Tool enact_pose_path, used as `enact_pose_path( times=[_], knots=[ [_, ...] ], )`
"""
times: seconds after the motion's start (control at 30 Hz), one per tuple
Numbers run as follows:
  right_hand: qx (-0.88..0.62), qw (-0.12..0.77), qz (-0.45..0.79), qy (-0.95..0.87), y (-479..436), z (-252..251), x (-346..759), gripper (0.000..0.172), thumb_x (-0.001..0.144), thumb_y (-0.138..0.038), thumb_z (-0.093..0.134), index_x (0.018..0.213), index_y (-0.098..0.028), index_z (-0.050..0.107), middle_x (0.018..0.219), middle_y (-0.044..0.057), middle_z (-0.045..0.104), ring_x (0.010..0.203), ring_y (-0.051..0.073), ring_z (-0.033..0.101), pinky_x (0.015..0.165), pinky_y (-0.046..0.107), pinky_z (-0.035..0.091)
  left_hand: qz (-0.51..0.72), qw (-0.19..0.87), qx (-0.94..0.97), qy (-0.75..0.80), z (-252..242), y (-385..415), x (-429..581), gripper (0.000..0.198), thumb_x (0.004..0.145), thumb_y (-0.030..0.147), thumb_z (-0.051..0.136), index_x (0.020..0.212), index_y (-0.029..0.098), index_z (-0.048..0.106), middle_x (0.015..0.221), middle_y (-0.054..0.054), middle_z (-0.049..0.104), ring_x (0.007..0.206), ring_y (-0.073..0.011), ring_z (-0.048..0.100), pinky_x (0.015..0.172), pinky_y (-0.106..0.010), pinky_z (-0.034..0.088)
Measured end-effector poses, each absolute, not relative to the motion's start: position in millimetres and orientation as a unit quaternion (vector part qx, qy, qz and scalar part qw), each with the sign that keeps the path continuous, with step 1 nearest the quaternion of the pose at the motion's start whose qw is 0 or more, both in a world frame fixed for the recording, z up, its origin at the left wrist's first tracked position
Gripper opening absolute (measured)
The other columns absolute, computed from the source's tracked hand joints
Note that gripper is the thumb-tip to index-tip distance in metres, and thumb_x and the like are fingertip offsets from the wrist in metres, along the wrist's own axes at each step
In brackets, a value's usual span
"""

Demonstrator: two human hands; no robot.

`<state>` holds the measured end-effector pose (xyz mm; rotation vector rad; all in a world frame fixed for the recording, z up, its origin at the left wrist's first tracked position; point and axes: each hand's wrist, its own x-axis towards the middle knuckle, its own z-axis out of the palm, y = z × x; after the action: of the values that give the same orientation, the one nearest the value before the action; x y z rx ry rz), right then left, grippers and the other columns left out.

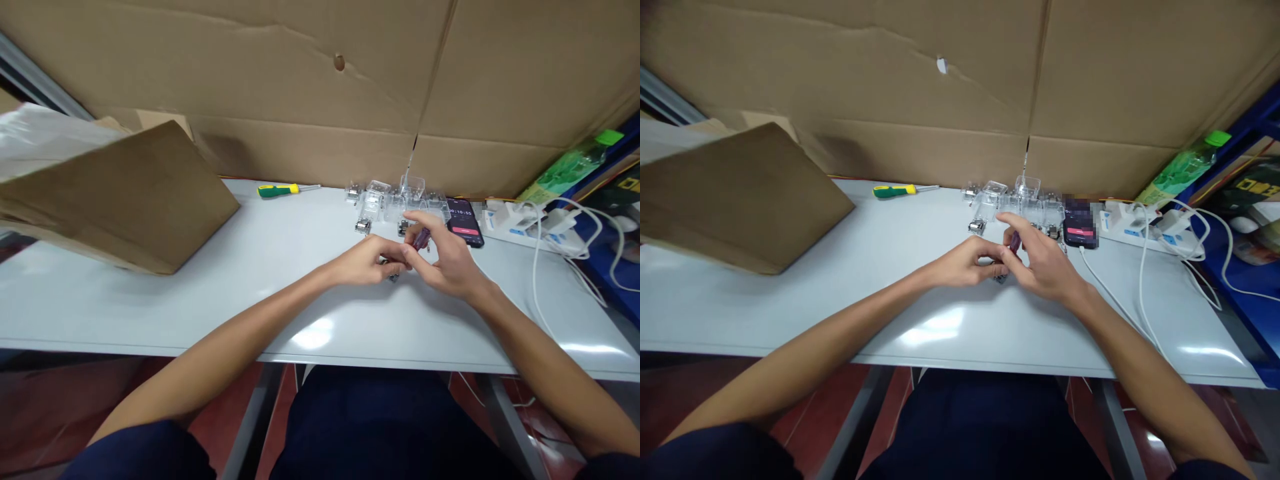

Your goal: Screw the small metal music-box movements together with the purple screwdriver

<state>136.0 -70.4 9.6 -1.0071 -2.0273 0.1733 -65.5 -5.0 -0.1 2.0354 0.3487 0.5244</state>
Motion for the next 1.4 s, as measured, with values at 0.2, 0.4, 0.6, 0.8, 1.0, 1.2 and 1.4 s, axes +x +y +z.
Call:
enact_pose_path(
  times=[0.2,0.4,0.6,0.8,1.0,1.2,1.4],
  knots=[
    [-0.409,0.406,0.085,-0.813,-72.0,13.2,136.0,0.062,0.099,-0.022,0.058,0.156,-0.03,0.034,0.104,0.003,0.064,0.085,0.019,0.062,0.083,0.039,0.058,0.234,0.455,0.837,0.194,-3.0,-4.5,-63.8,0.02,0.092,0.031,0.067,0.084,0.014,0.075,0.071,0.001,0.064,0.067,-0.0104,0.054,0.066,-0.025,0.043],
    [-0.418,0.398,0.091,-0.812,-74.0,14.0,135.7,0.065,0.098,-0.023,0.06,0.157,-0.03,0.032,0.105,0.003,0.064,0.086,0.018,0.062,0.085,0.038,0.058,0.26,0.444,0.828,0.221,-2.1,-10.2,-60.6,0.015,0.086,0.026,0.07,0.078,0.014,0.067,0.07,0.002,0.06,0.067,-0.0097,0.053,0.066,-0.024,0.042],
    [-0.419,0.395,0.084,-0.813,-72.6,11.1,136.8,0.062,0.1,-0.024,0.058,0.157,-0.029,0.034,0.104,0.003,0.064,0.084,0.018,0.062,0.08,0.036,0.059,0.221,0.444,0.851,0.176,-0.6,-6.9,-63.7,0.016,0.092,0.027,0.063,0.087,0.015,0.073,0.077,0.0,0.063,0.07,-0.0108,0.053,0.062,-0.024,0.041],
    [-0.404,0.417,0.069,-0.811,-72.0,11.4,137.3,0.062,0.098,-0.023,0.06,0.156,-0.03,0.036,0.103,0.003,0.064,0.084,0.019,0.063,0.078,0.037,0.059,0.269,0.427,0.843,0.186,-0.5,-8.8,-62.6,0.011,0.09,0.023,0.069,0.087,0.016,0.077,0.075,0.001,0.07,0.07,-0.0099,0.061,0.069,-0.024,0.047],
    [-0.408,0.41,0.012,-0.815,-72.2,22.8,145.7,0.057,0.097,-0.019,0.059,0.15,-0.03,0.044,0.097,0.001,0.067,0.076,0.017,0.063,0.074,0.033,0.059,0.314,0.414,0.833,0.188,-6.2,-19.5,-44.0,0.015,0.094,0.025,0.067,0.087,0.015,0.077,0.08,-0.002,0.075,0.076,-0.0138,0.067,0.074,-0.027,0.051],
    [-0.435,0.389,-0.018,-0.812,-67.7,30.3,157.0,0.044,0.1,-0.019,0.054,0.143,-0.027,0.051,0.091,0.001,0.07,0.067,0.015,0.064,0.065,0.029,0.056,0.262,0.33,0.893,0.16,-19.5,-23.0,-25.5,0.012,0.097,0.022,0.064,0.099,0.017,0.074,0.096,-0.005,0.078,0.089,-0.0178,0.069,0.084,-0.034,0.051],
    [-0.441,0.387,-0.04,-0.809,-68.0,34.9,160.4,0.038,0.103,-0.026,0.055,0.14,-0.026,0.054,0.084,-0.001,0.071,0.064,0.014,0.065,0.064,0.027,0.054,0.258,0.324,0.898,0.146,-17.8,-21.4,-15.7,0.01,0.097,0.022,0.063,0.096,0.018,0.072,0.094,-0.004,0.078,0.087,-0.0173,0.07,0.084,-0.033,0.051]
  ],
)
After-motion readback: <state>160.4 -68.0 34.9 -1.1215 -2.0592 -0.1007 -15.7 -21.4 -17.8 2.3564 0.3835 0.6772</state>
